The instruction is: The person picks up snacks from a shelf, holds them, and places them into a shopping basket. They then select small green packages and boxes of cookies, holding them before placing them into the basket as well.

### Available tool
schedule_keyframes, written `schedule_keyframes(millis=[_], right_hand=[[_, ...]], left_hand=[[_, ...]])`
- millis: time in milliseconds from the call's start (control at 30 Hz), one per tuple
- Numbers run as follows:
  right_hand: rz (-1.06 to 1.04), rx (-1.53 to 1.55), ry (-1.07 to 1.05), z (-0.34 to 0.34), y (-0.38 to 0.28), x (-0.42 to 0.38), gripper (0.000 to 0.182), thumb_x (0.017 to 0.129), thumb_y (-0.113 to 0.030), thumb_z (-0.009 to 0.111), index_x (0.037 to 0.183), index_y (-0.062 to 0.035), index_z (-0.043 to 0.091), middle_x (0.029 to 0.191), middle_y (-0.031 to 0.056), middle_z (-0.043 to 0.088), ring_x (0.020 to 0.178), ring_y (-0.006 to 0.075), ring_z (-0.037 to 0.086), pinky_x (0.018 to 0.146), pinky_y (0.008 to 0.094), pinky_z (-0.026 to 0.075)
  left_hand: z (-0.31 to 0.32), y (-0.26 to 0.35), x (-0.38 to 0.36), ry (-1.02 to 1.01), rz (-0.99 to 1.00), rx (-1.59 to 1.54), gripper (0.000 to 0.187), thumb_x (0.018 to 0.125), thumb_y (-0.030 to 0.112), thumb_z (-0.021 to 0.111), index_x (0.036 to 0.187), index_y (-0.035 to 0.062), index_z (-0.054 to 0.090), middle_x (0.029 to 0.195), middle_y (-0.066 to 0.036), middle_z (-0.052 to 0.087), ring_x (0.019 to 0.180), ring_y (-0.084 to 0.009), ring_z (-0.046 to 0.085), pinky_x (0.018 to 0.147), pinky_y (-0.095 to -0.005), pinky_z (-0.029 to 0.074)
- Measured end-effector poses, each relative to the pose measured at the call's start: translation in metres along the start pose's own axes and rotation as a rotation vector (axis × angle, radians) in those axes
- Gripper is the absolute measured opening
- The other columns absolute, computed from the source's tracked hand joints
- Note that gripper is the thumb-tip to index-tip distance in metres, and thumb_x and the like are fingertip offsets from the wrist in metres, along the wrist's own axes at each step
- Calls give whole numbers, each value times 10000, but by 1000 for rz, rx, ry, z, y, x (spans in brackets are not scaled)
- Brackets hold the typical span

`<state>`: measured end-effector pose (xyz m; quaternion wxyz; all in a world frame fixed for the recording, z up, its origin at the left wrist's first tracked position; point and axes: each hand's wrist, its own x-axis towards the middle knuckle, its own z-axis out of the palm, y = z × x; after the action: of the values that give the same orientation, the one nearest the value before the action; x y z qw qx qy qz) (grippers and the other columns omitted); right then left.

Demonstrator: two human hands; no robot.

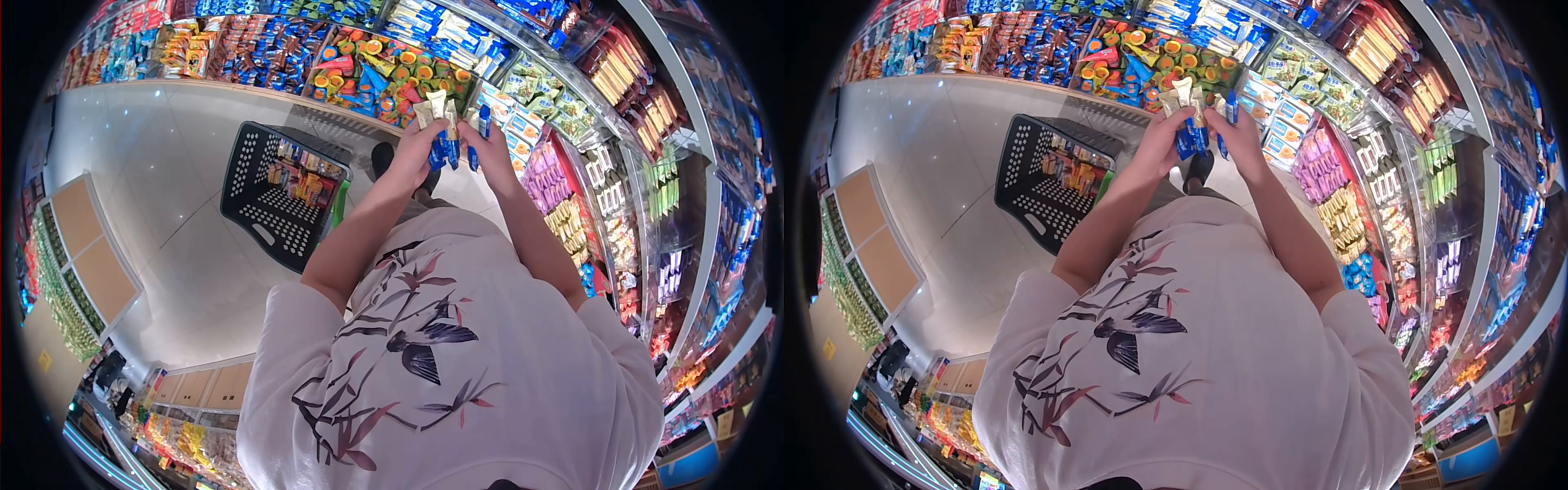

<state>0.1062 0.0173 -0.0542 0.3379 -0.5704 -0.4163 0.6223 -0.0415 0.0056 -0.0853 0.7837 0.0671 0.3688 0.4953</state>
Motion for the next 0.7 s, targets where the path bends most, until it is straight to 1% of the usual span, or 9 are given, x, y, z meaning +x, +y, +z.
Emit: schedule_keyframes(millis=[133,233,333,533,633,700], right_hand=[[11,40,4,-2,2,1,182,903,-201,607,975,-36,585,789,-11,580,704,59,534,638,209,425],[21,47,6,-2,2,1,185,902,-199,611,981,-34,582,793,-8,580,708,62,535,641,210,426],[16,73,-17,-3,-1,1,189,891,-181,628,994,-29,580,790,-6,578,704,64,535,639,210,426],[6,77,-28,-2,0,1,206,870,-148,656,1016,-25,577,787,-4,576,695,61,533,626,206,425],[9,64,-16,-1,1,1,209,870,-153,657,1017,-27,579,777,-8,573,687,57,529,617,204,423],[10,45,-13,-2,2,0,213,869,-157,659,1019,-29,580,767,-10,570,682,55,527,612,202,420]], left_hand=[[5,3,-3,-13,-17,-35,226,903,86,536,1109,-6,551,947,-88,644,778,-151,652,672,-280,539],[5,3,-2,-14,-18,-44,226,902,85,541,1107,-10,552,951,-92,645,780,-155,655,675,-281,545],[1,1,1,-12,-11,-7,254,909,129,553,1132,9,537,943,-89,645,793,-169,658,659,-294,552],[5,3,1,-4,4,-37,273,902,113,564,1152,7,535,1019,-112,651,858,-178,662,702,-299,559],[7,5,-1,-10,-7,-60,273,892,82,566,1148,-9,534,1003,-95,643,865,-163,651,736,-293,533],[7,5,-1,-5,-14,-56,274,891,82,569,1148,-9,536,1004,-92,641,864,-161,649,734,-292,531]])
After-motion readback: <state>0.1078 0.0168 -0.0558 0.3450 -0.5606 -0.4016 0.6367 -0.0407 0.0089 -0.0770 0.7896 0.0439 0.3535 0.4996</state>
